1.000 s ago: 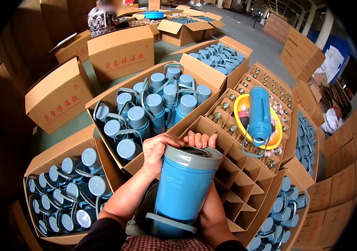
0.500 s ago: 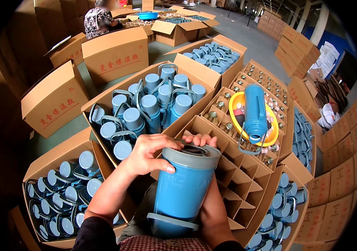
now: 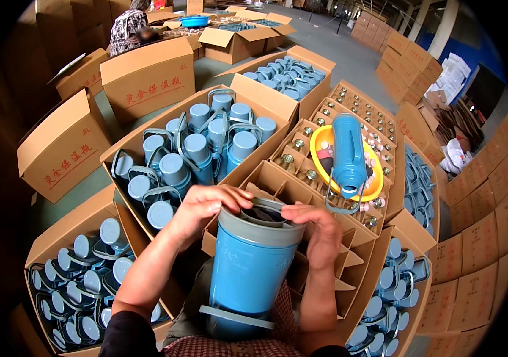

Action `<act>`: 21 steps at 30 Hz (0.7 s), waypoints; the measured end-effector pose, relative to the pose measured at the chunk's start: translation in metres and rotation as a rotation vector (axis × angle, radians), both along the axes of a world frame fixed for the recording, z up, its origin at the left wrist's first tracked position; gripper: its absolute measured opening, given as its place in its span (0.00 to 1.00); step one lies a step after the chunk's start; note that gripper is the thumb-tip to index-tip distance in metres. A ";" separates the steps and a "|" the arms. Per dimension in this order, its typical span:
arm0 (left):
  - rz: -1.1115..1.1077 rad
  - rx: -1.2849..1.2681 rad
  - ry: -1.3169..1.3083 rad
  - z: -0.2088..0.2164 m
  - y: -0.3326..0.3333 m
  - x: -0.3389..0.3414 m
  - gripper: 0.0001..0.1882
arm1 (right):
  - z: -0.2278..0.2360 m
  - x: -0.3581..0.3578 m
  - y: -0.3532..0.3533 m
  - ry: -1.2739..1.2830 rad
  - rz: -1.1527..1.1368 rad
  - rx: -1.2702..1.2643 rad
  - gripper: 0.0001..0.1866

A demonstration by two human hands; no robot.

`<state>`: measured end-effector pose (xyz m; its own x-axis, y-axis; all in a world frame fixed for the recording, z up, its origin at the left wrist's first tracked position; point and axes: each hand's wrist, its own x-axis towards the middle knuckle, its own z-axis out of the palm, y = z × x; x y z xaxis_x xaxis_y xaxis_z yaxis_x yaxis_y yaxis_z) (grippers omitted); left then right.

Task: The person assembles blue thermos bottles by inserting stainless steel inner liners into the plastic outer shells and screwing on the lids. The person handles the components one at a time, repeatedly picking up a liner, placing it into a shell, and securing the cap before placing the finished unit into a cardboard box.

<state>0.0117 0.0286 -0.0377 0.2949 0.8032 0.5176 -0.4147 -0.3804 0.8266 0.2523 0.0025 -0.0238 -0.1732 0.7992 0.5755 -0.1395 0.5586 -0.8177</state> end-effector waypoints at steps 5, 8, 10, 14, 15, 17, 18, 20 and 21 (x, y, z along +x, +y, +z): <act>0.401 0.607 0.717 0.084 -0.023 0.051 0.16 | -0.064 -0.021 0.041 0.601 0.318 -0.371 0.42; 0.409 0.600 0.696 0.069 -0.028 0.049 0.13 | -0.050 -0.036 0.028 0.595 0.267 -0.385 0.47; 0.201 0.353 0.355 0.043 -0.015 0.009 0.12 | -0.031 0.002 0.022 0.152 0.181 -0.167 0.47; 0.033 0.199 0.396 0.048 -0.004 0.000 0.15 | -0.027 0.011 0.022 0.141 0.196 -0.165 0.44; 0.186 0.352 0.562 0.068 -0.013 0.018 0.16 | -0.037 0.005 0.030 0.347 0.222 -0.364 0.48; 0.441 0.550 0.796 0.087 -0.032 0.064 0.17 | -0.048 -0.033 0.037 0.704 0.389 -0.489 0.53; 0.501 0.609 0.924 0.084 -0.035 0.076 0.15 | -0.046 -0.052 0.030 0.730 0.286 -0.533 0.55; 0.365 0.668 0.812 0.077 -0.027 0.057 0.14 | -0.054 -0.029 0.032 0.560 0.318 -0.382 0.53; 0.252 0.567 0.579 0.063 -0.017 0.037 0.14 | -0.041 -0.009 0.028 0.296 0.260 -0.325 0.53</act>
